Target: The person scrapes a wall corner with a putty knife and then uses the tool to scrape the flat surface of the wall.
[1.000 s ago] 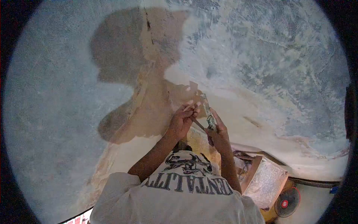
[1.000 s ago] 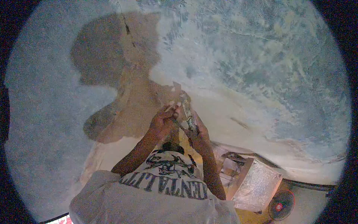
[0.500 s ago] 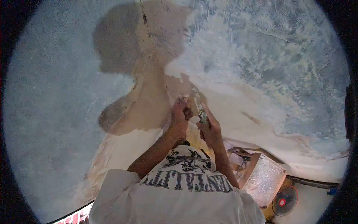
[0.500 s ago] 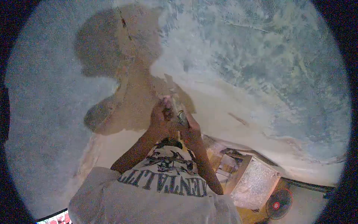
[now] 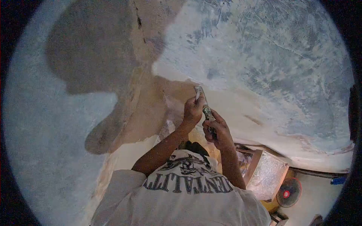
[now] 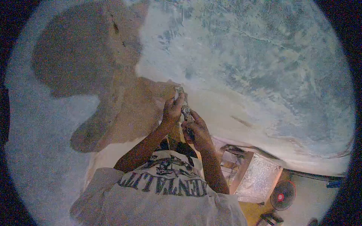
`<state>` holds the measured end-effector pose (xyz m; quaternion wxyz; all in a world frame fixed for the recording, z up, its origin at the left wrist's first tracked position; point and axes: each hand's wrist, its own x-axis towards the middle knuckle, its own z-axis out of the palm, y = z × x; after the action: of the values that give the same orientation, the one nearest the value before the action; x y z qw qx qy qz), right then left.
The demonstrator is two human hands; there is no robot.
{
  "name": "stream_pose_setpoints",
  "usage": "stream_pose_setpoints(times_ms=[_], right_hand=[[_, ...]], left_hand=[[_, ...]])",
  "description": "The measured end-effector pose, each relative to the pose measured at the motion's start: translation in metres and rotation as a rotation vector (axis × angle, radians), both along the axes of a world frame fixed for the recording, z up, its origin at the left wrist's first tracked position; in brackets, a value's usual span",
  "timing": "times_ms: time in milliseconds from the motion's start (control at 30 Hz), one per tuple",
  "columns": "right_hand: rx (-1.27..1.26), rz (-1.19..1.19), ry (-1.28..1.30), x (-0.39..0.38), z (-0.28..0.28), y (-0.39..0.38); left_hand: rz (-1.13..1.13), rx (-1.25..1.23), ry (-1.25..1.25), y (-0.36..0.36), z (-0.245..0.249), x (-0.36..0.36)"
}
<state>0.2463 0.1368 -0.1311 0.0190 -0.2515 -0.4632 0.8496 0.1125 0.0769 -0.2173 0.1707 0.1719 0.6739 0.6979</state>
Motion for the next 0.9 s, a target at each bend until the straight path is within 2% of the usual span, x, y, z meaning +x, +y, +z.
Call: stream_pose_setpoints(times_ms=[167,267,300,367,467,567,600,700,800,900], right_hand=[[0.146,-0.017,-0.068,0.001,0.007,0.010],[0.566,0.049,-0.114,0.008,0.009,0.021],[0.891,0.072,0.012,0.008,0.008,0.026],[1.531,0.112,0.287,0.009,0.004,0.038],[1.357,0.341,-0.093,0.010,0.017,0.041],[1.147,0.292,0.003,0.006,0.017,0.050],[1.124,0.289,-0.020,0.008,0.019,0.052],[1.077,0.274,-0.043,0.010,0.023,0.062],[1.046,0.261,-0.074,0.016,0.016,0.065],[0.989,0.263,-0.176,0.017,0.014,0.064]], left_hand=[[0.078,-0.050,0.130,0.017,0.007,0.010],[0.087,-0.189,0.010,0.020,0.026,0.013],[0.069,-0.258,-0.066,0.020,0.034,0.014],[0.104,-0.211,-0.074,0.023,0.046,0.020],[0.113,-0.171,-0.001,0.030,0.034,0.018],[0.016,-0.131,-0.005,0.030,0.038,0.013],[-0.028,-0.113,-0.029,0.030,0.041,0.013],[-0.087,-0.021,0.107,0.030,0.027,0.015],[-0.136,0.031,0.017,0.030,0.014,0.021],[0.139,0.044,0.340,0.024,0.016,0.029]])
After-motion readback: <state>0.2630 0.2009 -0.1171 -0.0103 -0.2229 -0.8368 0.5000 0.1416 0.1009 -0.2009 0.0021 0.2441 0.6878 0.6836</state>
